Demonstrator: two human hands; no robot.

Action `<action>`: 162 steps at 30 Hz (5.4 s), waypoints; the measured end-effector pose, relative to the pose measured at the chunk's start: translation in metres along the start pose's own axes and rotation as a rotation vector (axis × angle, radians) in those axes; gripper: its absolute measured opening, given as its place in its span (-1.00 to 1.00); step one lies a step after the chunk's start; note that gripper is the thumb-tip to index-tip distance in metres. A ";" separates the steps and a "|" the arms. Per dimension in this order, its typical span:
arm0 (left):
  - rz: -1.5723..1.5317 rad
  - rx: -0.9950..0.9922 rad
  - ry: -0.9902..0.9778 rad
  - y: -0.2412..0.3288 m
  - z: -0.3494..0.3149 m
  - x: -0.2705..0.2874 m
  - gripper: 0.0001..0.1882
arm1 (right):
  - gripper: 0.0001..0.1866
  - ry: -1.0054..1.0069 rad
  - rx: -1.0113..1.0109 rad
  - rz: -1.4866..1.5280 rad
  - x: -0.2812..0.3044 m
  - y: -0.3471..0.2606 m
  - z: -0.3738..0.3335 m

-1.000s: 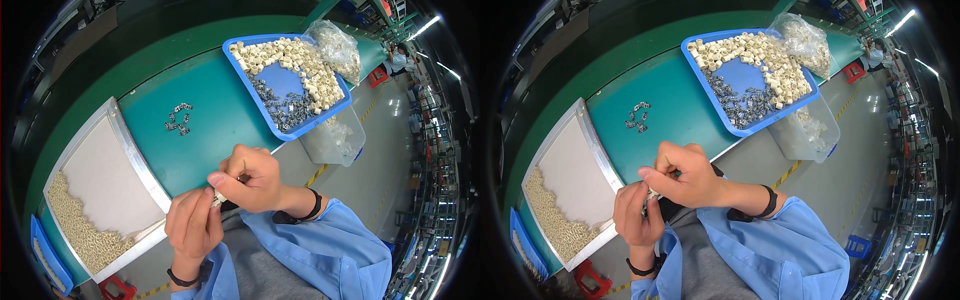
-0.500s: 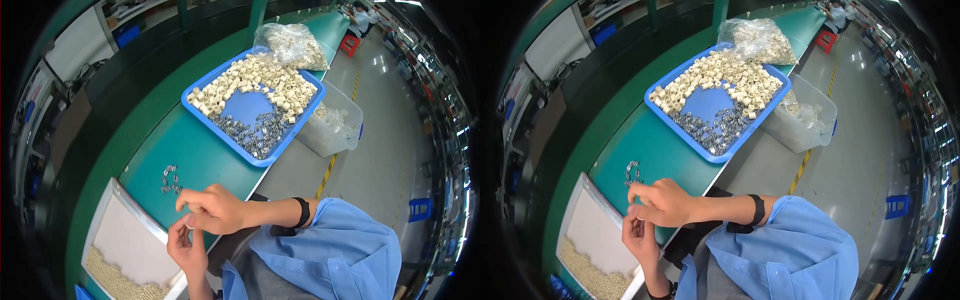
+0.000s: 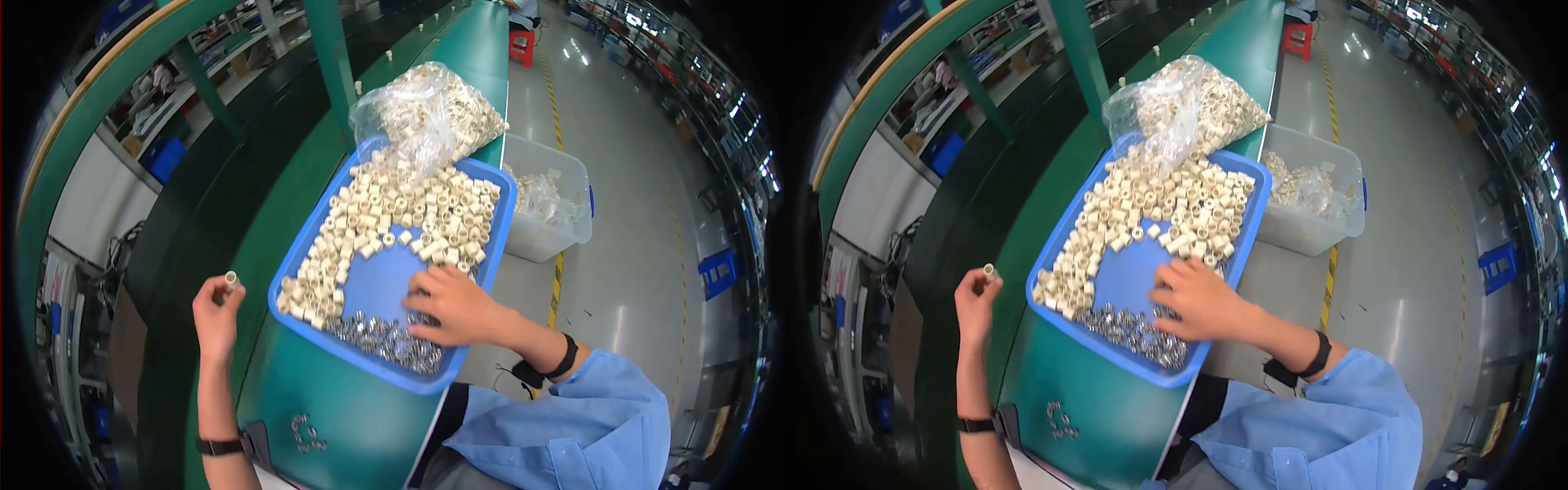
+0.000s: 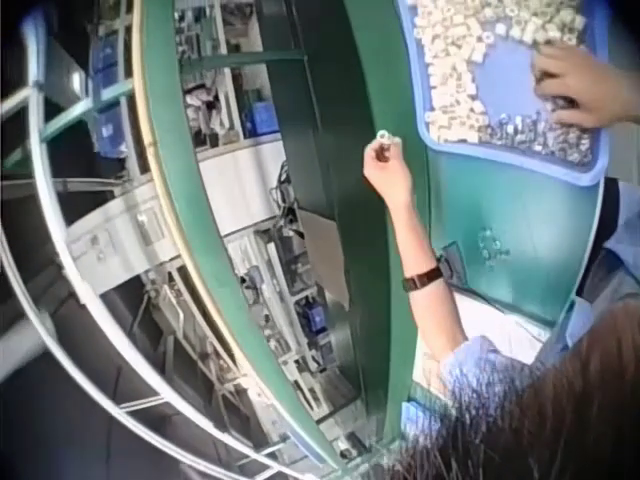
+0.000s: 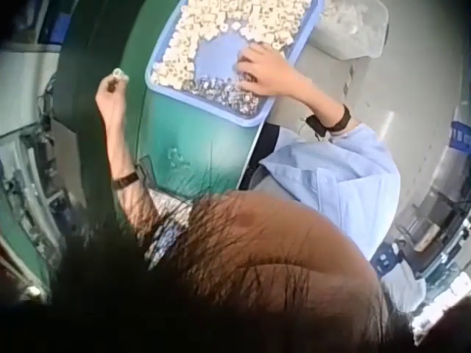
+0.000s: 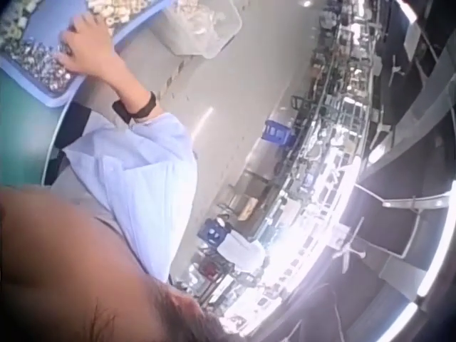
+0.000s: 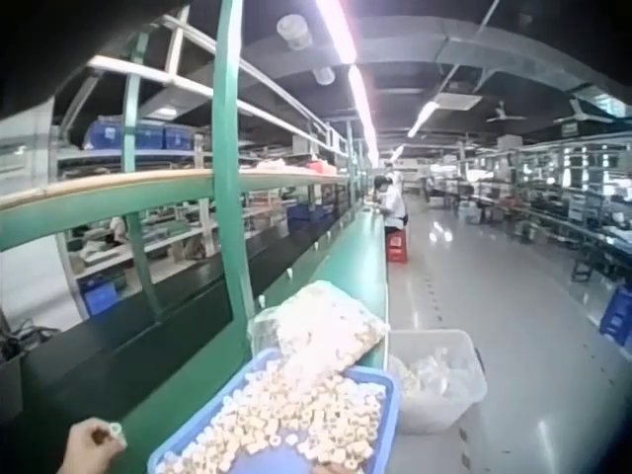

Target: The person assembles components by hand, picking up a white plastic sleeve and a metal insert from a blue tray. They press the metal insert into the sleeve, then place the assembled part onto a white tray, repeating the process for each set.

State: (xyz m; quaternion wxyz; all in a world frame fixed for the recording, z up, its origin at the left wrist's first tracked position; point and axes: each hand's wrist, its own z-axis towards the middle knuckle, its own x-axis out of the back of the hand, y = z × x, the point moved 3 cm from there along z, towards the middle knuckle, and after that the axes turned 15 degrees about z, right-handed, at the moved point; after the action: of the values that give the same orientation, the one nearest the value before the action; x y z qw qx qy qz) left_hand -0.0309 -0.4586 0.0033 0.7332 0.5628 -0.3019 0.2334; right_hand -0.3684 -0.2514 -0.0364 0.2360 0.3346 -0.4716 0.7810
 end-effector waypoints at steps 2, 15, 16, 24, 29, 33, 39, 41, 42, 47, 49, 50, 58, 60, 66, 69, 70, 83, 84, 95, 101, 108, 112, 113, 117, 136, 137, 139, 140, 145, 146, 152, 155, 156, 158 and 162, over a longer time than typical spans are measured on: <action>0.051 0.004 -0.092 -0.001 0.060 -0.032 -0.85 | -0.71 -0.029 -0.032 0.009 0.001 0.005 -0.003; 0.139 -0.089 -0.327 -0.035 0.168 -0.136 -0.89 | -0.86 -0.011 -0.029 0.124 0.002 0.019 0.005; 0.160 -0.077 -0.330 -0.046 0.168 -0.130 -0.88 | -0.86 -0.043 -0.018 0.123 0.000 0.019 0.006; 0.065 -0.077 -0.138 -0.004 0.078 -0.063 -0.62 | -0.84 0.031 0.053 0.072 -0.005 0.015 -0.014; 0.053 0.020 -0.208 0.123 -0.081 0.019 -0.71 | -0.82 0.114 0.182 0.143 -0.017 0.023 -0.002; -0.121 -0.080 -0.232 0.173 -0.189 0.081 -0.79 | -0.86 0.214 0.172 0.101 -0.006 0.030 -0.005; 0.080 0.161 0.289 0.125 -0.371 0.204 -0.80 | -0.90 0.309 -0.046 0.382 -0.006 0.016 -0.010; 0.211 0.375 0.492 0.072 -0.444 0.230 -0.81 | -0.90 0.270 -0.071 0.746 -0.021 0.000 -0.011; 0.380 0.505 0.523 0.049 -0.478 0.233 -0.83 | -0.90 0.242 -0.044 0.769 -0.027 -0.017 -0.012; 0.936 0.614 0.533 -0.040 -0.555 0.184 -0.86 | -0.85 -0.057 0.089 1.015 -0.084 -0.113 -0.019; 1.026 0.622 0.558 -0.055 -0.546 0.179 -0.85 | -0.85 -0.132 0.083 0.999 -0.110 -0.129 -0.018; 1.117 0.614 0.568 -0.061 -0.540 0.178 -0.84 | -0.86 -0.190 0.065 0.981 -0.124 -0.135 -0.017; 1.244 0.826 0.536 -0.106 -0.528 0.169 -0.80 | -0.90 -0.386 0.112 0.832 -0.171 -0.156 0.001; 1.298 0.828 0.525 -0.107 -0.521 0.167 -0.79 | -0.91 -0.407 0.159 0.819 -0.173 -0.167 0.006; 1.093 0.781 0.626 -0.101 -0.522 0.173 -0.80 | -0.94 -0.405 0.137 0.776 -0.183 -0.172 0.008; 0.899 0.668 0.715 -0.081 -0.525 0.172 -0.80 | -0.95 -0.434 -0.010 0.809 -0.186 -0.162 0.003; 0.732 0.672 0.745 -0.070 -0.525 0.165 -0.80 | -0.94 -0.470 -0.095 0.817 -0.189 -0.159 0.000; -0.094 0.305 0.737 0.011 -0.471 0.059 -0.68 | -0.78 -0.643 0.089 1.167 -0.158 -0.220 -0.006; -0.138 0.297 0.724 0.018 -0.471 0.055 -0.67 | -0.79 -0.648 0.080 1.211 -0.153 -0.227 -0.003; -0.625 0.173 0.529 0.043 -0.436 0.011 -0.73 | -0.81 -0.338 0.198 1.074 -0.145 -0.228 -0.029; -0.608 0.176 0.496 0.044 -0.440 0.004 -0.70 | -0.77 -0.100 0.448 0.826 -0.154 -0.233 -0.031; -0.670 0.289 0.521 0.037 -0.438 -0.002 -0.67 | -0.75 -0.162 0.405 0.644 -0.156 -0.238 -0.034; -0.603 0.267 0.509 0.033 -0.438 -0.004 -0.67 | -0.79 -0.245 0.252 0.821 -0.159 -0.233 -0.031; -0.573 0.236 0.489 0.033 -0.439 -0.003 -0.67 | -0.81 -0.289 0.177 0.907 -0.160 -0.230 -0.030; -0.491 0.203 0.480 0.036 -0.439 0.002 -0.68 | -0.84 -0.349 0.072 1.024 -0.153 -0.224 -0.026; -0.316 0.107 0.586 0.054 -0.448 0.025 -0.66 | -0.83 -0.404 0.811 0.824 -0.099 -0.264 0.008; -0.319 0.115 0.580 0.054 -0.448 0.026 -0.66 | -0.83 -0.403 0.829 0.819 -0.098 -0.264 0.010; -0.323 0.122 0.572 0.055 -0.449 0.026 -0.66 | -0.83 -0.400 0.844 0.813 -0.097 -0.266 0.011; -0.328 0.126 0.577 0.055 -0.450 0.026 -0.66 | -0.83 -0.411 0.846 0.799 -0.097 -0.268 0.010; -0.327 0.130 0.583 0.055 -0.451 0.027 -0.65 | -0.84 -0.417 0.840 0.741 -0.097 -0.272 0.010; -0.322 0.132 0.580 0.055 -0.452 0.028 -0.65 | -0.84 -0.411 0.834 0.729 -0.097 -0.273 0.010; -0.275 0.097 0.626 0.057 -0.448 0.027 -0.65 | -0.85 -0.446 0.807 0.678 -0.094 -0.276 0.009; -0.296 0.130 0.641 0.057 -0.448 0.026 -0.66 | -0.87 -0.452 0.793 0.710 -0.094 -0.277 0.009; -0.282 0.131 0.635 0.058 -0.448 0.027 -0.66 | -0.87 -0.453 0.790 0.704 -0.095 -0.277 0.009; -0.253 0.131 0.622 0.058 -0.449 0.027 -0.65 | -0.88 -0.454 0.784 0.693 -0.095 -0.277 0.010; -0.259 0.134 0.606 0.059 -0.448 0.027 -0.65 | -0.89 -0.443 0.785 0.694 -0.096 -0.276 0.009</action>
State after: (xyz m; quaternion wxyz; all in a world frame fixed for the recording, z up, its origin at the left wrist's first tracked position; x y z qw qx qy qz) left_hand 0.0287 -0.0107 -0.0196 0.7746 0.5486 0.0198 0.3141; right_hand -0.1136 -0.1419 0.0547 -0.2811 0.3784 -0.2667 0.8406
